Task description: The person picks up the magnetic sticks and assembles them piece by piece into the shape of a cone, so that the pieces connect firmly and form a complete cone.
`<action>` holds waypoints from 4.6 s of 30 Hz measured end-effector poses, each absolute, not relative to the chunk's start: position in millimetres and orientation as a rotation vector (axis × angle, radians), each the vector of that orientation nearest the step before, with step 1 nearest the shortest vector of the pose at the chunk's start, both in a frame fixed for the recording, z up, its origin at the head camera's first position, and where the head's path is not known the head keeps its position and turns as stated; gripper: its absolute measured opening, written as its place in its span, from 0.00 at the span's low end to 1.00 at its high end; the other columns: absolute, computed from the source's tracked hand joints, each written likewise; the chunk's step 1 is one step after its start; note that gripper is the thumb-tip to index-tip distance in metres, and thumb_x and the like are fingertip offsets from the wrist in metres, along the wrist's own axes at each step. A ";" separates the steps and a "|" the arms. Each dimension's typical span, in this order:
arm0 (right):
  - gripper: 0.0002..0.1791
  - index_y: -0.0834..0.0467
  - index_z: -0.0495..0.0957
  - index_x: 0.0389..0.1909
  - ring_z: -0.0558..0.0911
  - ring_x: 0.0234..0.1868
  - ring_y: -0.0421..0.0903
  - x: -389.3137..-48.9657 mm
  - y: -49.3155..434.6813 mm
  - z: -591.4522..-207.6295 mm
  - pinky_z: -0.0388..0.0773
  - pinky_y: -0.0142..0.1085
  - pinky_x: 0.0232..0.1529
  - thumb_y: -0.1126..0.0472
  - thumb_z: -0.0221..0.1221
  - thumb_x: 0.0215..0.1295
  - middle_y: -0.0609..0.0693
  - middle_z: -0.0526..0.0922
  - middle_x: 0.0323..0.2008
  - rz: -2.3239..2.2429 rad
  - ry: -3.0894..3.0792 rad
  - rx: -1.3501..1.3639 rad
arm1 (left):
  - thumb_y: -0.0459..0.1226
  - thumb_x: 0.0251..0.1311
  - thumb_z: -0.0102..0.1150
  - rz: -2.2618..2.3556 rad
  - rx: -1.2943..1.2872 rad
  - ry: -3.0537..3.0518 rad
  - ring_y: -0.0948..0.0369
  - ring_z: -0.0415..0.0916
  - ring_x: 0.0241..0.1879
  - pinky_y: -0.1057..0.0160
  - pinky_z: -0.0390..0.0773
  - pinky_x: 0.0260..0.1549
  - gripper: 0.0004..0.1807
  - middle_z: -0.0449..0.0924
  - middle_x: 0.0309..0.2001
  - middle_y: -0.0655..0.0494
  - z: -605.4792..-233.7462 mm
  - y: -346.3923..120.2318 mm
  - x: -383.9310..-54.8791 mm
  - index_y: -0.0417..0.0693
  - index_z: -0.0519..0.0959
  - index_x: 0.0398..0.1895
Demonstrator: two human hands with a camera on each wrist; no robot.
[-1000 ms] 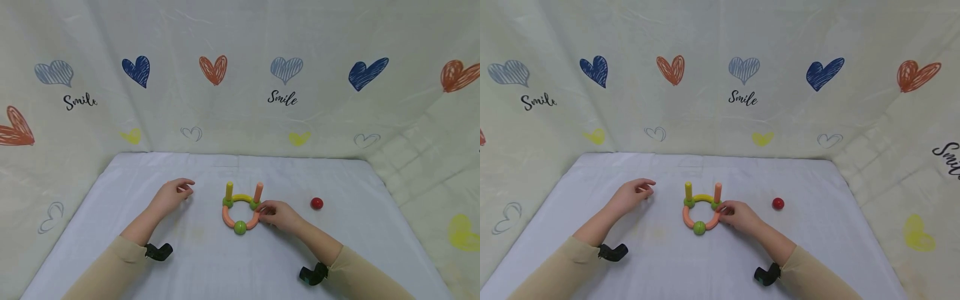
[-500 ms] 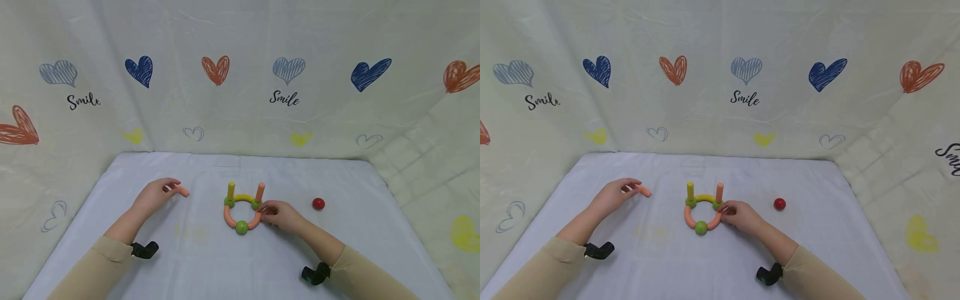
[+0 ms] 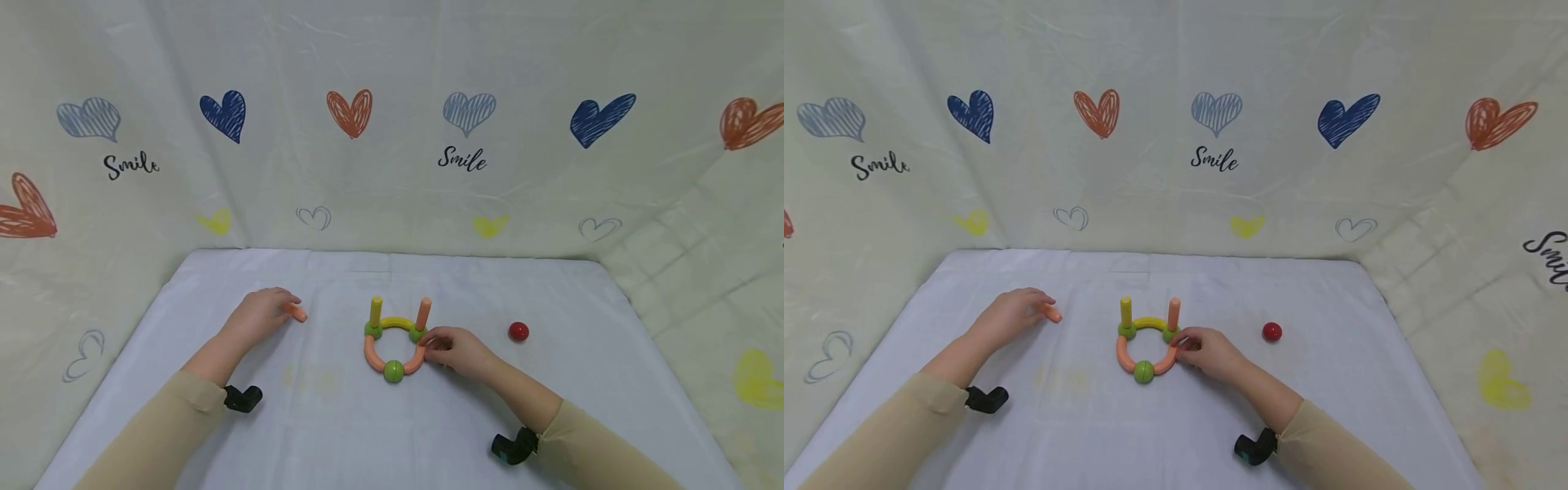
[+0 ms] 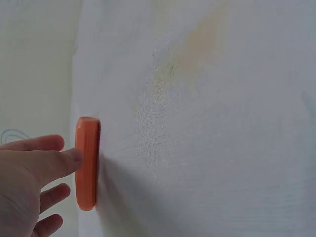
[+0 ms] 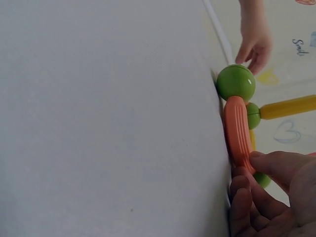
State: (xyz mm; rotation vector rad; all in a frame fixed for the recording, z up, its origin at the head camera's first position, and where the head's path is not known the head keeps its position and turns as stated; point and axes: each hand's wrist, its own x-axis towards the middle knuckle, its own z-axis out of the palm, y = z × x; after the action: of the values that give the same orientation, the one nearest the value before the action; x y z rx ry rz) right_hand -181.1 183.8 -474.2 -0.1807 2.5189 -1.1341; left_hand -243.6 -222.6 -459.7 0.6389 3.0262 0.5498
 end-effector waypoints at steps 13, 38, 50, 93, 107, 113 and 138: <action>0.10 0.48 0.84 0.45 0.76 0.30 0.45 -181.8 184.6 -473.2 0.75 0.37 0.31 0.62 0.65 0.64 0.45 0.81 0.33 -1.139 2.499 -0.201 | 0.35 0.62 0.66 0.310 0.763 3.075 0.49 0.80 0.51 0.46 0.72 0.53 0.12 0.85 0.48 0.53 -462.8 -222.6 -253.7 0.47 0.86 0.49; 0.08 0.48 0.84 0.44 0.76 0.28 0.44 -182.3 188.2 -479.0 0.75 0.38 0.30 0.61 0.64 0.66 0.45 0.82 0.32 -1.174 2.498 -0.233 | 0.39 0.61 0.67 0.289 0.714 3.080 0.51 0.80 0.45 0.48 0.75 0.48 0.12 0.84 0.43 0.56 -467.4 -217.1 -233.4 0.51 0.86 0.48; 0.09 0.48 0.84 0.46 0.76 0.30 0.45 -182.3 189.1 -477.5 0.76 0.37 0.31 0.60 0.65 0.66 0.45 0.81 0.33 -1.177 2.482 -0.224 | 0.45 0.60 0.68 0.572 0.641 3.090 0.55 0.81 0.43 0.53 0.77 0.47 0.12 0.84 0.42 0.62 -467.9 -207.9 -207.1 0.55 0.87 0.46; 0.09 0.49 0.84 0.46 0.76 0.29 0.45 -180.4 185.2 -473.7 0.76 0.37 0.31 0.59 0.64 0.66 0.46 0.82 0.32 -1.183 2.488 -0.199 | 0.41 0.66 0.64 1.197 0.811 2.801 0.67 0.75 0.45 0.64 0.78 0.45 0.22 0.77 0.46 0.66 -453.3 -86.8 -156.2 0.53 0.72 0.61; 0.10 0.50 0.85 0.47 0.76 0.26 0.45 -180.7 189.8 -476.9 0.76 0.35 0.30 0.57 0.64 0.67 0.46 0.82 0.32 -1.220 2.469 -0.274 | 0.42 0.66 0.63 1.384 0.758 2.638 0.69 0.77 0.45 0.64 0.78 0.45 0.19 0.77 0.45 0.68 -454.7 -71.5 -152.8 0.62 0.69 0.56; 0.10 0.49 0.85 0.47 0.76 0.27 0.46 -181.4 189.2 -476.2 0.76 0.36 0.30 0.57 0.64 0.67 0.46 0.82 0.33 -1.219 2.467 -0.265 | 0.43 0.65 0.64 1.366 0.773 2.640 0.70 0.78 0.46 0.63 0.78 0.45 0.20 0.77 0.45 0.70 -455.9 -66.9 -150.5 0.65 0.68 0.56; 0.09 0.49 0.85 0.46 0.77 0.30 0.46 -183.3 189.2 -478.4 0.76 0.38 0.32 0.56 0.64 0.67 0.46 0.82 0.34 -1.220 2.468 -0.255 | 0.46 0.65 0.64 1.351 0.755 2.657 0.71 0.78 0.45 0.63 0.78 0.46 0.21 0.77 0.46 0.69 -457.2 -64.0 -149.9 0.58 0.71 0.59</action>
State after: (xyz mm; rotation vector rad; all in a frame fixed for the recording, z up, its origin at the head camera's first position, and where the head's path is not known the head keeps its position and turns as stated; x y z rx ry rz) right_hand -183.3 189.2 -478.4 -0.2549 2.4684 -1.2198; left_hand -149.9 -64.0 -457.2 0.7550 2.6569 1.3511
